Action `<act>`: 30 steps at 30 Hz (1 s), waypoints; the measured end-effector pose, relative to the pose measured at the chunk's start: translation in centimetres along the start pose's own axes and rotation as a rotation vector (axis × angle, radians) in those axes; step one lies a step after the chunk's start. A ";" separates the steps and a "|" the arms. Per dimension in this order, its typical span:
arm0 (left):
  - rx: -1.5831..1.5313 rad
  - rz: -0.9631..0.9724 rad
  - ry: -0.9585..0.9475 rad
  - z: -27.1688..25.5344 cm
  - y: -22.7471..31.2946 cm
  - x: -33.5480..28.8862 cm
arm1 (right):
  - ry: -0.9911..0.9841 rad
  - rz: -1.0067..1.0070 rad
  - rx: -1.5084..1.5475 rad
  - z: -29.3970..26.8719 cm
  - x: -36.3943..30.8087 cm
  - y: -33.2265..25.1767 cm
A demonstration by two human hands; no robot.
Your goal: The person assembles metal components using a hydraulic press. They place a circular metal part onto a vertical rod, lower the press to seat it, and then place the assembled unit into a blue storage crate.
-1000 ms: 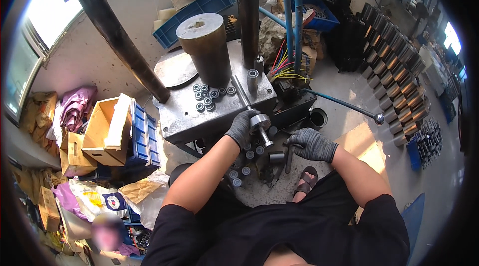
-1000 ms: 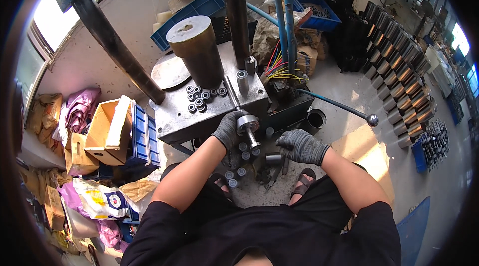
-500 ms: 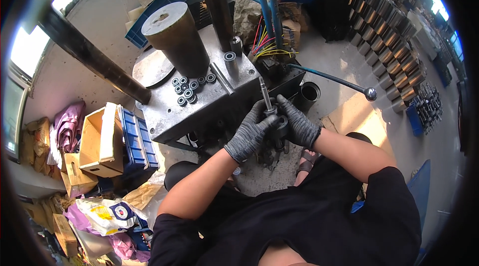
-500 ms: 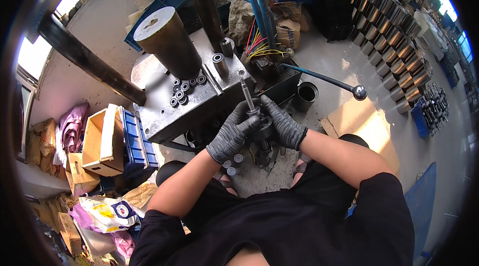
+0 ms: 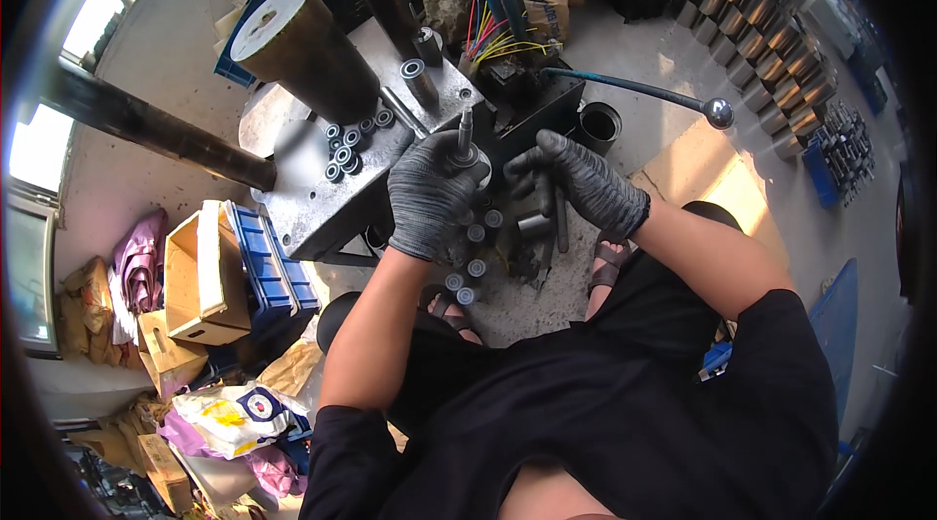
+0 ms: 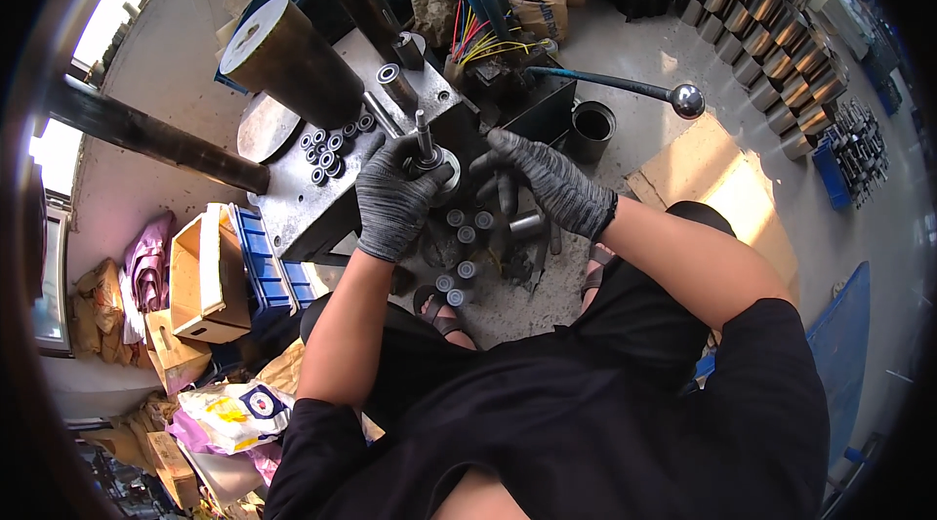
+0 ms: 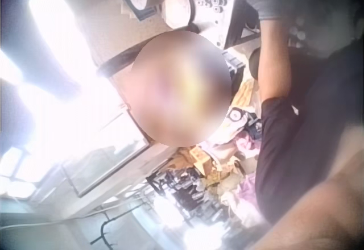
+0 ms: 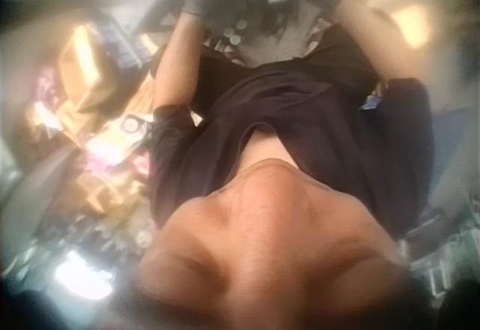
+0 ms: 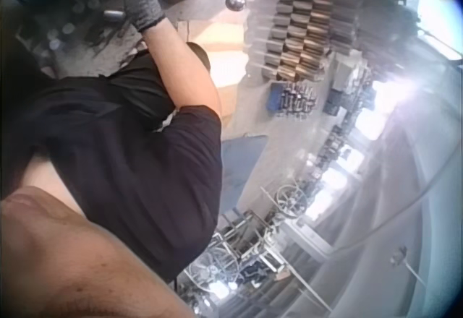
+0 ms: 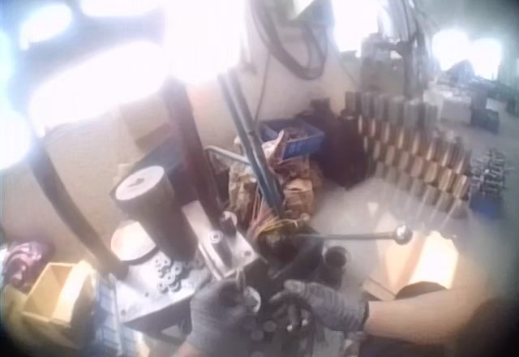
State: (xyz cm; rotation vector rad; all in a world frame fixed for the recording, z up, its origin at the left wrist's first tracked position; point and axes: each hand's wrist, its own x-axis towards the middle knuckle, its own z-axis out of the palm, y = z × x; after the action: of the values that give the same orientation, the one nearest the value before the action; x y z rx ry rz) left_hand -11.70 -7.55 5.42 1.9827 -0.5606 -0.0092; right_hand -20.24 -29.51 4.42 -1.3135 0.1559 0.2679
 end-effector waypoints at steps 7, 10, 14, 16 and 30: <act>-0.076 0.054 0.017 0.4 -0.9 0.2 | 0.033 0.453 0.151 0.9 0.0 1.2; -0.150 0.131 0.020 1.1 -0.6 -0.2 | -0.054 0.488 0.269 1.3 0.4 1.9; -0.021 0.450 0.009 1.0 1.0 -0.4 | -0.137 0.589 0.509 2.2 -0.2 0.2; 0.238 0.795 0.061 0.9 3.3 -0.1 | -0.137 0.542 0.603 2.4 -0.4 -0.4; -0.193 0.171 -0.122 -1.5 1.9 -0.8 | -0.173 0.213 0.584 0.4 0.9 0.2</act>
State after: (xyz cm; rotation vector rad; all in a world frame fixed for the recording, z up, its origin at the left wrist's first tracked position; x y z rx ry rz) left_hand -12.77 -6.62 7.57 1.7494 -0.7786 -0.0766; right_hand -19.39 -28.96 4.13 -0.6905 0.2089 0.4753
